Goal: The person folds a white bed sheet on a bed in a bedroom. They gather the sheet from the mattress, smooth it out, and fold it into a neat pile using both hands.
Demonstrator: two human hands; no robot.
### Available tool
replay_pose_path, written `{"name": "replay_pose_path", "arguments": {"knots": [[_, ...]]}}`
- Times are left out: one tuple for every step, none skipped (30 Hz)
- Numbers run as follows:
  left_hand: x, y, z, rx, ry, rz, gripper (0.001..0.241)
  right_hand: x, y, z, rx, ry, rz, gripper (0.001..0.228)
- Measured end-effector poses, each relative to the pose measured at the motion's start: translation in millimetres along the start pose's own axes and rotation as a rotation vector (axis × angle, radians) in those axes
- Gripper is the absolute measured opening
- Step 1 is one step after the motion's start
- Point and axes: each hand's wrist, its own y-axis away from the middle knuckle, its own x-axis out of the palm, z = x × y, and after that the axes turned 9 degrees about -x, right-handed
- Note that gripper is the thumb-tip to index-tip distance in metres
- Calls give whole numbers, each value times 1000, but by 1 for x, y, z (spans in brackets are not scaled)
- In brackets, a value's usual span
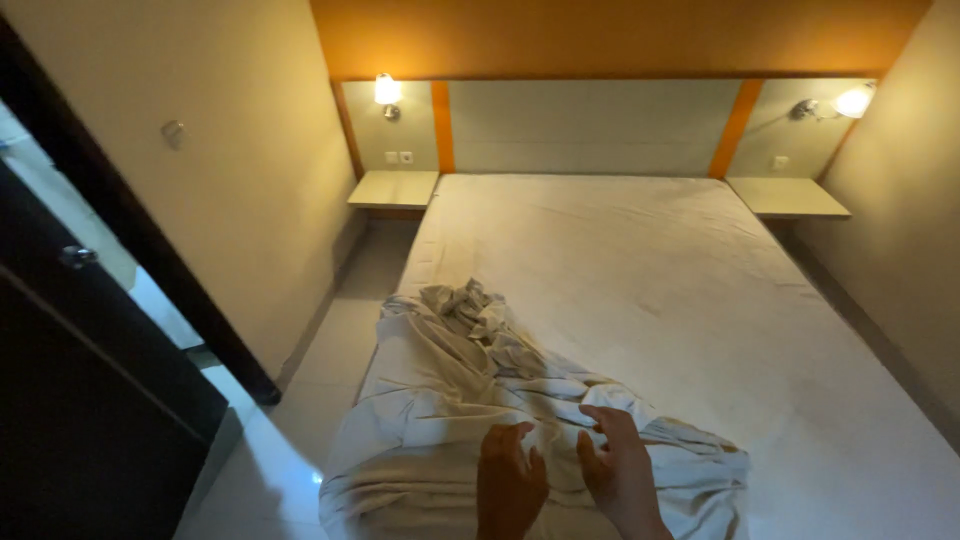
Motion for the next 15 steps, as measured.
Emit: {"name": "replay_pose_path", "arguments": {"knots": [[0,0,-6,-68,-1,30,35,1,-2,-9,-155,18,-40,40],[0,0,-11,-135,-1,60,37,3,-4,-18,-309,34,-82,43],[0,6,-10,-152,-4,43,37,6,-4,-26,-320,26,-62,43],[0,12,-9,-107,-6,1,40,10,-4,-33,-364,55,-63,43],[0,18,-7,-65,-10,-43,43,15,-5,-41,-411,83,-60,43],[4,22,0,-85,-14,-61,43,16,-2,-39,-423,75,-36,43],[6,22,8,-40,-55,-89,44,19,-2,-36,-409,77,-26,42],[6,22,15,5,-97,-115,45,22,-2,-32,-395,80,-16,41],[2,24,17,-4,-102,-125,45,26,0,-28,-402,73,-5,41],[-3,26,20,-6,-103,-152,46,31,2,-24,-402,48,6,41],[-6,24,24,0,-101,-180,46,37,0,-21,-405,24,11,41],[-12,23,25,-2,-105,-191,46,44,0,-22,-414,18,15,41],[-19,23,26,-18,-90,-192,46,52,1,-22,-454,26,11,40],[-27,21,27,-33,-75,-193,46,60,1,-21,-494,35,8,39],[-31,19,34,-31,-77,-203,46,67,-1,-15,-504,30,7,39]]}}
